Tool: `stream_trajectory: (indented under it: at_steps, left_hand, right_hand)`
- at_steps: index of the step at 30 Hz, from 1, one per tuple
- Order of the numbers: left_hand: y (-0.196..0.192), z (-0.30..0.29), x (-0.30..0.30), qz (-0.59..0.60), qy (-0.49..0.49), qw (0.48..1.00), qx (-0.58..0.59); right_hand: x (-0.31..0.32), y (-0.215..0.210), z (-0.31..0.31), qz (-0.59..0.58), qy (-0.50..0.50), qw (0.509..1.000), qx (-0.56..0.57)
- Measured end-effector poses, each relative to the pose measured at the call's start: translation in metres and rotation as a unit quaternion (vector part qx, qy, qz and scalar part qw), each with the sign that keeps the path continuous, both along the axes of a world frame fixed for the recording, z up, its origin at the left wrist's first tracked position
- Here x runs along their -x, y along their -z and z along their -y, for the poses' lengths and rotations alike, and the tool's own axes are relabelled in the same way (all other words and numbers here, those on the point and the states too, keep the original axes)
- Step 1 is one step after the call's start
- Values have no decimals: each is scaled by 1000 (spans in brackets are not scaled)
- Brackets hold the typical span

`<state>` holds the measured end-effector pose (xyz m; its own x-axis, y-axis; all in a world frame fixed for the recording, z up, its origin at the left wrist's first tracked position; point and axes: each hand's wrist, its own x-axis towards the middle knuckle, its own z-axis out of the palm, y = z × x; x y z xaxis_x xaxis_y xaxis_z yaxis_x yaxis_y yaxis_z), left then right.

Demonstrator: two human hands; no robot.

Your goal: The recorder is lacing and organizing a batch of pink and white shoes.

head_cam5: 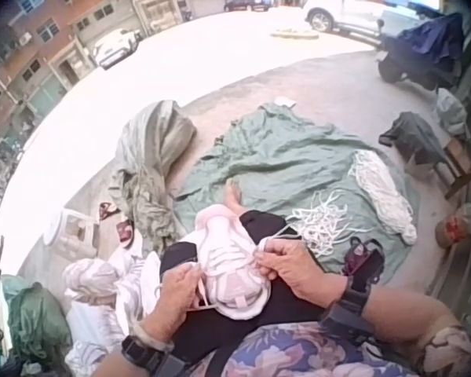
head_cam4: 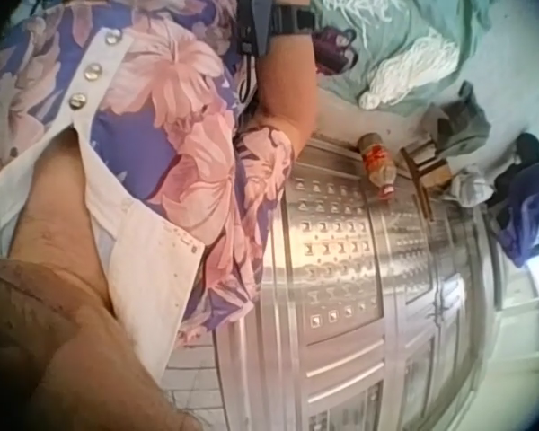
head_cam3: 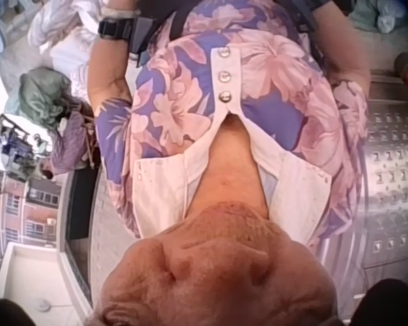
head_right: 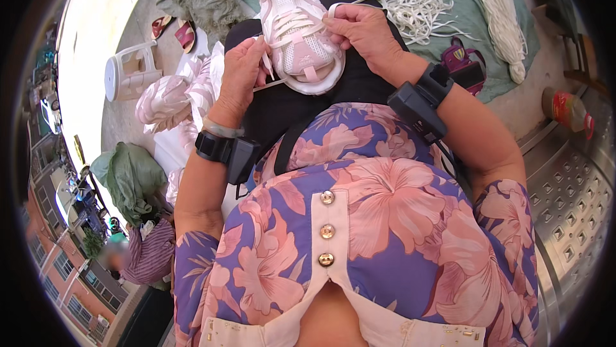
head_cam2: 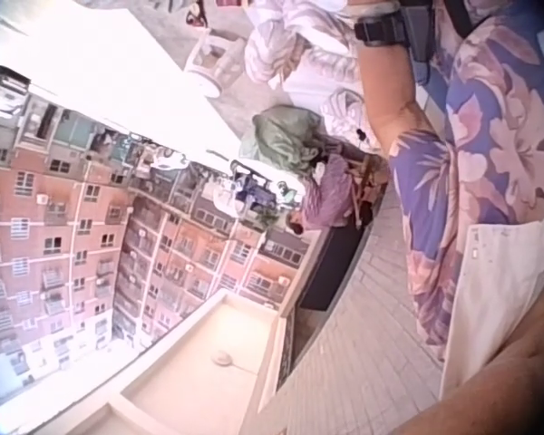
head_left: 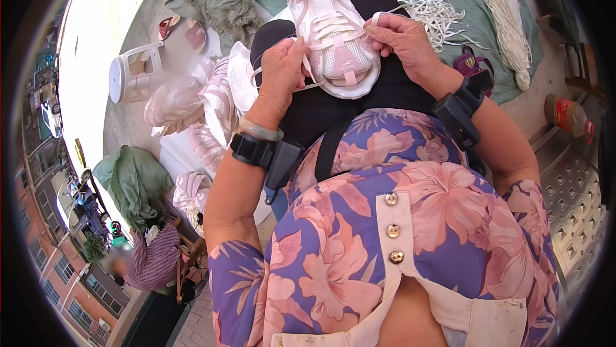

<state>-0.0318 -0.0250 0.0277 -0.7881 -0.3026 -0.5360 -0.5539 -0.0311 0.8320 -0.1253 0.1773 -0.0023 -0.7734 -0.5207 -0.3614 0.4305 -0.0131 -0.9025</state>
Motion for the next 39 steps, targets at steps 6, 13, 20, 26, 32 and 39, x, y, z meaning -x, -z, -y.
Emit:
stream_trajectory:
  at_steps: [6,13,20,26,32,39]
  left_hand:
    - [2,-5,-7,-59,-54,996,-37]
    - [2,-4,-12,-70,-69,993,-66]
    - [0,-1,-14,-81,-60,991,-90]
    - [4,1,-20,-110,-76,986,-104]
    - [3,-7,-15,-136,-93,980,-109]
    - [8,-11,-15,-204,-86,973,-60]
  right_hand:
    - [0,4,-4,-73,-17,997,16]
    - [-1,2,-5,-159,-14,987,-27]
    - [-1,9,-7,-195,-23,980,-36]
    - [-5,6,4,-557,-34,816,-148]
    - [-5,4,3,-530,-34,834,-148]
    - [-4,7,1,-568,-29,810,-145]
